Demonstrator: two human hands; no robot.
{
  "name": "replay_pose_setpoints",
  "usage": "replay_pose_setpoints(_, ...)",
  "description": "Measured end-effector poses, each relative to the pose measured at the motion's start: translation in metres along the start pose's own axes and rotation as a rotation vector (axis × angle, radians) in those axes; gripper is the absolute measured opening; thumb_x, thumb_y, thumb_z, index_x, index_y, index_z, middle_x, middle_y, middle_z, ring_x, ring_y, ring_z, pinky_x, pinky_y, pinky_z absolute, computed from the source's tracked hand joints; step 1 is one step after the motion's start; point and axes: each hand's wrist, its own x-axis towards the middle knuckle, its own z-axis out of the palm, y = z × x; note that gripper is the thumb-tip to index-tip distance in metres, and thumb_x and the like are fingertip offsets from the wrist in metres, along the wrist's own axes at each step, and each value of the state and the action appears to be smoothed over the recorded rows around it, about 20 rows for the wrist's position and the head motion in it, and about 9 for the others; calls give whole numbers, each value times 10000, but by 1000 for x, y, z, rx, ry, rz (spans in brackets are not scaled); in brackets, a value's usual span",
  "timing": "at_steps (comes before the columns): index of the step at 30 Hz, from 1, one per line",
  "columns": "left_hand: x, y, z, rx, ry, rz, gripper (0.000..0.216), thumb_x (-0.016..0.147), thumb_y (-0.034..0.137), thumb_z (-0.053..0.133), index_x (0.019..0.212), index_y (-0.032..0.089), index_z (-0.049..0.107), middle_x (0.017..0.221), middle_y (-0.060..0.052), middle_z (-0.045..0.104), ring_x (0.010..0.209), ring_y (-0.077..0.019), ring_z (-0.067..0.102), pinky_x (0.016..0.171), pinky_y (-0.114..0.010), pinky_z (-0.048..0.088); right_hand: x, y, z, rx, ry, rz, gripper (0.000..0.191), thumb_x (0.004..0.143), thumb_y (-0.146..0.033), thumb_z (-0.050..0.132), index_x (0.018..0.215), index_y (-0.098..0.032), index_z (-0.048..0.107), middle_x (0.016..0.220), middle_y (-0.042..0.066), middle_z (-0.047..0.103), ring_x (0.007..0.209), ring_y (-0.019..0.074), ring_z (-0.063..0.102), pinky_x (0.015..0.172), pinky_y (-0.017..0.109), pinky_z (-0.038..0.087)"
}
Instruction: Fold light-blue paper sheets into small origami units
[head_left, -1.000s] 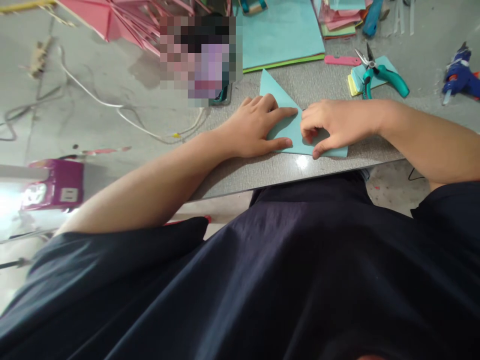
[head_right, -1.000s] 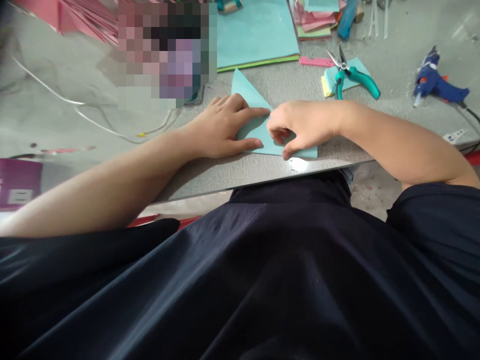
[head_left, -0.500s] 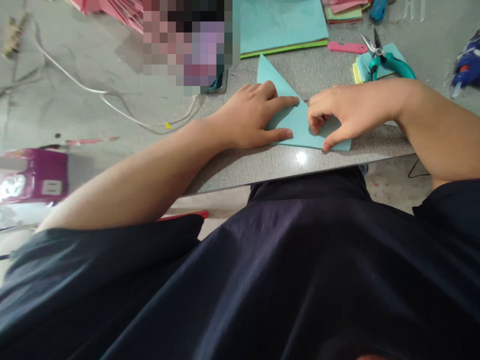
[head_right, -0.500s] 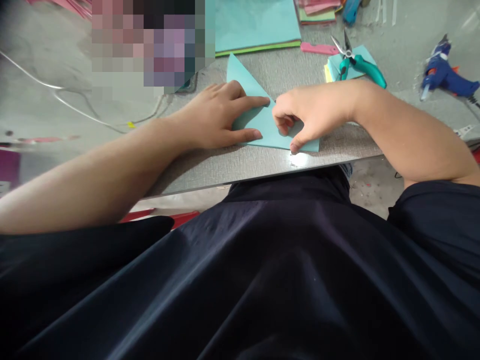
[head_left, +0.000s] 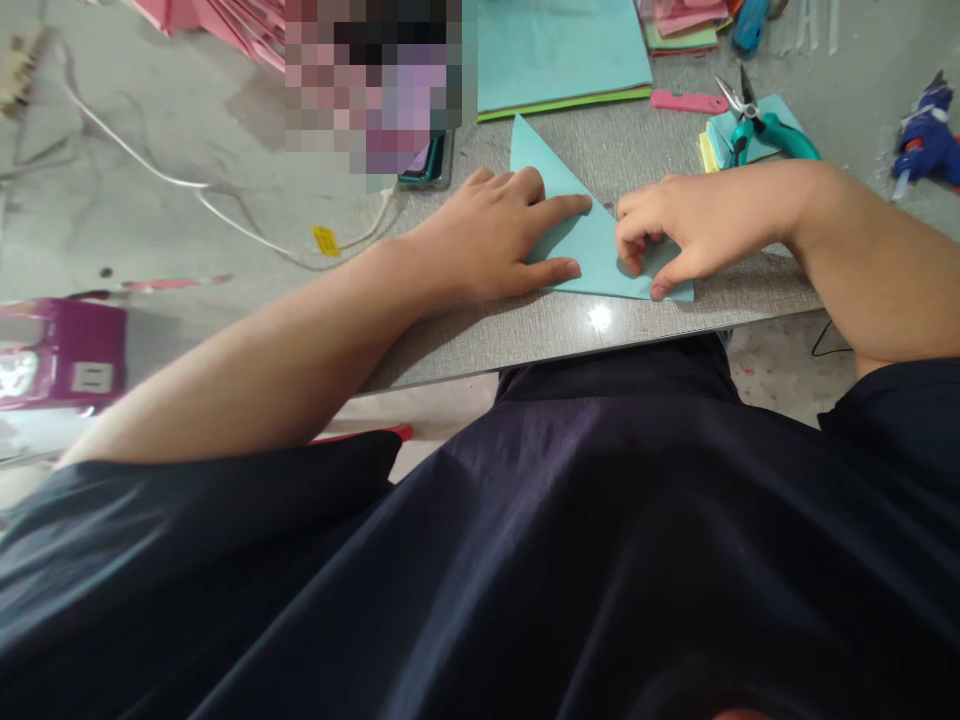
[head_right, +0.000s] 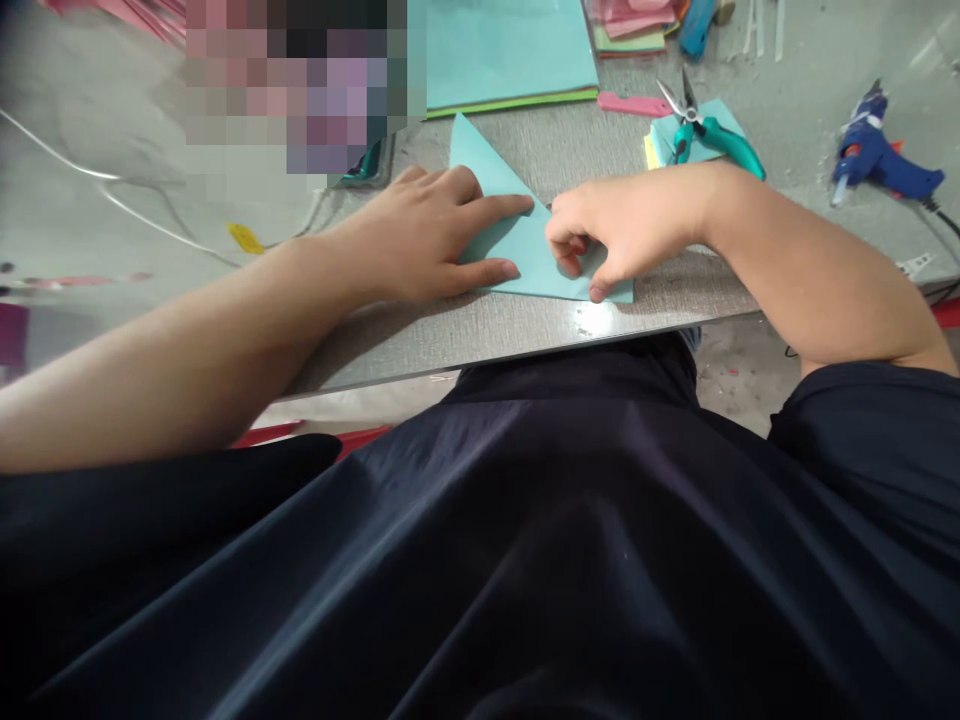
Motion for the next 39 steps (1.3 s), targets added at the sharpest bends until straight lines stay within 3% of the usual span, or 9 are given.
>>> replay_pose_setpoints(5, -1, 6, -2, 60, -2, -8, 1080, 1116, 826, 475, 2005, 219, 552, 1704, -260, 699, 1587, -610, 608, 1435, -877, 395, 1, 0, 1, -18, -11, -53, 180, 987, -352, 984, 944, -273, 828, 1149, 56, 777, 1157, 340, 736, 1173, 513, 525)
replay_pose_setpoints(9, 0, 4, -1, -31, -9, -48, 1145, 1044, 939, 542, 1991, 295, 580, 1727, -230, 688, 1653, -636, 576, 1481, -848, 349, 4, -6, 6, -59, 37, -66, 400, 1001, -471, 948, 763, -255, 710, 1094, 88, 729, 1163, 373, 716, 1313, 611, 453)
replay_pose_setpoints(14, 3, -7, 3, -71, -2, -36, 1273, 976, 1096, 509, 1997, 336, 556, 1621, -180, 765, 1647, -611, 522, 1505, -832, 320, 10, -3, 8, -6, 40, -108, 334, 977, -501, 939, 797, -284, 760, 1074, 80, 764, 1226, 393, 736, 1304, 615, 457)
replay_pose_setpoints(20, 2, -12, 3, -117, 27, -31, 1272, 958, 1106, 591, 1967, 333, 595, 1598, -186, 789, 1725, -628, 474, 1528, -850, 260, 13, 3, 6, 37, 60, -94, 310, 943, -517, 934, 791, -296, 778, 1022, 54, 791, 1186, 342, 720, 1283, 550, 447)
replay_pose_setpoints(25, -1, 1, 0, -61, 111, -3, 1171, 942, 1041, 591, 1892, 366, 705, 1794, -154, 728, 1784, -630, 406, 1572, -888, 97, 10, -6, 2, -4, 23, -85, 230, 992, -409, 867, 846, -254, 780, 1110, 69, 745, 1151, 332, 714, 1350, 595, 386)
replay_pose_setpoints(27, -1, 7, 0, -74, 104, 13, 1152, 951, 1009, 549, 1912, 388, 679, 1885, -107, 679, 1808, -602, 399, 1595, -863, 92, 10, -8, 2, -38, 24, -84, 259, 1017, -408, 863, 836, -250, 767, 1092, 79, 727, 1175, 356, 715, 1326, 606, 397)
replay_pose_setpoints(31, 2, 9, 0, -179, 65, 24, 1203, 927, 1037, 589, 1924, 366, 653, 1894, -103, 682, 1837, -587, 407, 1585, -832, 213, 14, -8, 5, -79, 48, -83, 430, 1007, -531, 927, 770, -258, 694, 1016, 83, 714, 1144, 377, 700, 1202, 576, 464)
replay_pose_setpoints(36, 7, 3, -1, -178, 56, 32, 1242, 892, 1103, 604, 1918, 405, 643, 1791, -76, 753, 1831, -530, 404, 1621, -768, 245, 19, -9, 9, -18, 84, -34, 457, 1009, -563, 899, 726, -269, 694, 952, 81, 729, 1087, 369, 708, 1120, 551, 492)
replay_pose_setpoints(39, 9, -1, 0, -169, 57, 36, 1265, 882, 1102, 614, 1924, 386, 641, 1831, -77, 721, 1815, -531, 424, 1626, -753, 252, 20, -11, 12, -9, 98, -10, 476, 1025, -622, 898, 734, -278, 742, 888, 85, 722, 1056, 373, 718, 1065, 536, 507)
